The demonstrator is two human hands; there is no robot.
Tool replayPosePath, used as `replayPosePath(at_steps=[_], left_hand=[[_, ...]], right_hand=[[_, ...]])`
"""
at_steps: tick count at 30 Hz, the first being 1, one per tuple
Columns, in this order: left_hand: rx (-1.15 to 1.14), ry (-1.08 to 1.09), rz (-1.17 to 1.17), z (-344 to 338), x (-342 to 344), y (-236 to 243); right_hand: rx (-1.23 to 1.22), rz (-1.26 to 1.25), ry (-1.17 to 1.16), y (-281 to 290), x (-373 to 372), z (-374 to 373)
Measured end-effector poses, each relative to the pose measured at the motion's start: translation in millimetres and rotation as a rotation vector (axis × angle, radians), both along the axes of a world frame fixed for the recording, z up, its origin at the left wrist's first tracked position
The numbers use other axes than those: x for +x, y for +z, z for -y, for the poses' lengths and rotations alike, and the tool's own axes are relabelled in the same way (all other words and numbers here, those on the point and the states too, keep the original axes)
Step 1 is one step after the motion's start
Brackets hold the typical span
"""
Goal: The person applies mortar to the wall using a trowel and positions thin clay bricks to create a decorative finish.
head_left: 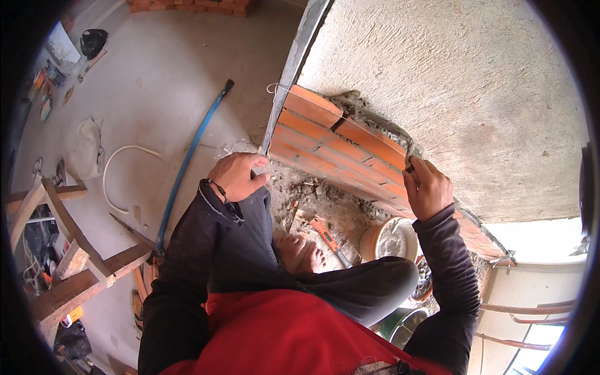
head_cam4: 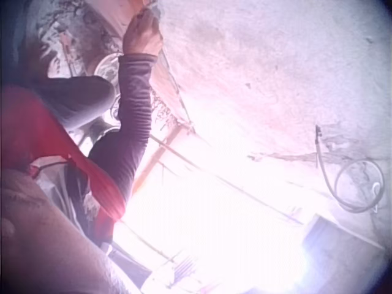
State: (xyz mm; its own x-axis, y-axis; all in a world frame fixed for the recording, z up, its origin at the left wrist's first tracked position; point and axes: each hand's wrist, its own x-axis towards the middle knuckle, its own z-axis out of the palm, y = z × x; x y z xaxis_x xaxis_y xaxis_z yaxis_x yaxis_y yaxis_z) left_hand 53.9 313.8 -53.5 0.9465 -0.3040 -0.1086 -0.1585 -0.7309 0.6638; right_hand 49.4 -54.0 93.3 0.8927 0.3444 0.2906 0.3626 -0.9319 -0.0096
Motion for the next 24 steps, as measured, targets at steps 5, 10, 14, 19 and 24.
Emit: replayPosePath(at_steps=[5,10,14,19,24], left_hand=[[-0.015,0.012,0.007,-2.9,0.3,-2.3],[-0.037,-0.003,0.043,-6.8,0.9,-7.9],[-0.037,0.009,0.043,-9.0,1.2,-9.3],[-0.039,0.015,0.016,-8.4,2.2,-7.4],[-0.058,0.015,0.123,-10.8,1.3,-16.7]], right_hand=[[0.023,0.037,0.011,0.7,-1.0,2.0],[0.082,0.101,0.03,4.1,-3.6,5.3],[0.12,0.122,0.021,4.8,-6.1,11.6],[0.054,0.042,-0.015,-2.8,-15.9,9.2],[-0.017,0.06,-0.013,-18.2,-9.5,3.7]])
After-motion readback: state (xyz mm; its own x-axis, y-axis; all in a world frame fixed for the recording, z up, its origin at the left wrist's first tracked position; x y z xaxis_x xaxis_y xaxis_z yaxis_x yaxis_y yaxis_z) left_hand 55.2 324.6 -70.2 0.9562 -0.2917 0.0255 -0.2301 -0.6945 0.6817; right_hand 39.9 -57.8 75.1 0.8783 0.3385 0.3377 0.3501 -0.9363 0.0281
